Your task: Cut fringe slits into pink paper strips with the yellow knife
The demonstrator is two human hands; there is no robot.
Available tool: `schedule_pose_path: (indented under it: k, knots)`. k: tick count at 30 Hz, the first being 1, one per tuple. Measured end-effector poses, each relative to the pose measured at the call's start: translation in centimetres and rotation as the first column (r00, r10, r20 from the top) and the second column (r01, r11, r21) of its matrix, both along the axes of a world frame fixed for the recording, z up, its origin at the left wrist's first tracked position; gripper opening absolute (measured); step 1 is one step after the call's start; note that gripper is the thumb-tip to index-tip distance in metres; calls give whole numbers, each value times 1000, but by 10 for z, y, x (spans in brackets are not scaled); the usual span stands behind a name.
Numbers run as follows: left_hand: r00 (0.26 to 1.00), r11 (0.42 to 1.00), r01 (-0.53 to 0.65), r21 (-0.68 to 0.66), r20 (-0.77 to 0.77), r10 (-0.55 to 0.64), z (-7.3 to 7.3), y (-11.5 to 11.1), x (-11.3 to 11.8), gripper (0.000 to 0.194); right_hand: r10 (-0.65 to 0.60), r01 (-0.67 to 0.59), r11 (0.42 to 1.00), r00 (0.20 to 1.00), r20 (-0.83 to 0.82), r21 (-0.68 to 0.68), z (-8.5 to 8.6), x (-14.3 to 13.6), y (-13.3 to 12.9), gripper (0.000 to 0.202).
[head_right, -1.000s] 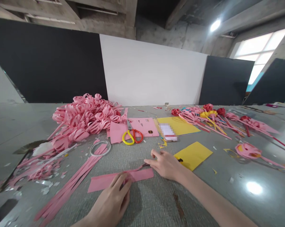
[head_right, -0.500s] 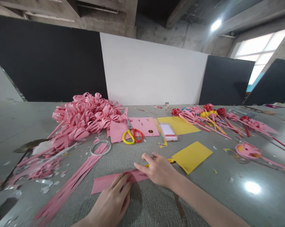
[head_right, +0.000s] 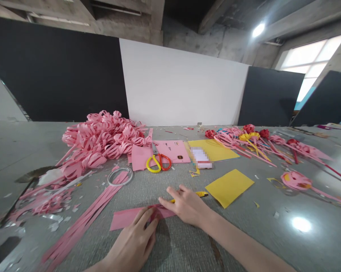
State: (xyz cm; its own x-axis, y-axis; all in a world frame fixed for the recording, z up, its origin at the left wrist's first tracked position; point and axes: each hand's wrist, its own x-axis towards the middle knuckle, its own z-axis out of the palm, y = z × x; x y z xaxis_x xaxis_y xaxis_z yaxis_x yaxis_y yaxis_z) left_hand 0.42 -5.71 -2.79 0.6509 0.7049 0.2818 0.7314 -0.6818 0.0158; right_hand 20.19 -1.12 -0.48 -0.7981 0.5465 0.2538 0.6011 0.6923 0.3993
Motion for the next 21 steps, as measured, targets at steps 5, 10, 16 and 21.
schedule_pose_path:
  k: [5, 10, 16, 21]
  knots:
    - [1000, 1000, 3, 1, -9, -3, -1, -2, -1, 34, -7, 7, 1000, 1000, 8, -2, 0, -1, 0, 37]
    - [1000, 1000, -7, 21, -12, 7, -1, -2, -1, 34, -6, 6, 1000, 1000, -3, -2, -3, 0, 1, 37]
    - [1000, 999, -15, 35, -3, 15, -2, 1, 0, 35, -8, 7, 1000, 1000, 6, 23, -5, 0, 1, 36]
    - [1000, 1000, -6, 28, -25, 6, -1, 0, 0, 34, -24, 24, 1000, 1000, 14, 9, -2, -1, 1, 38]
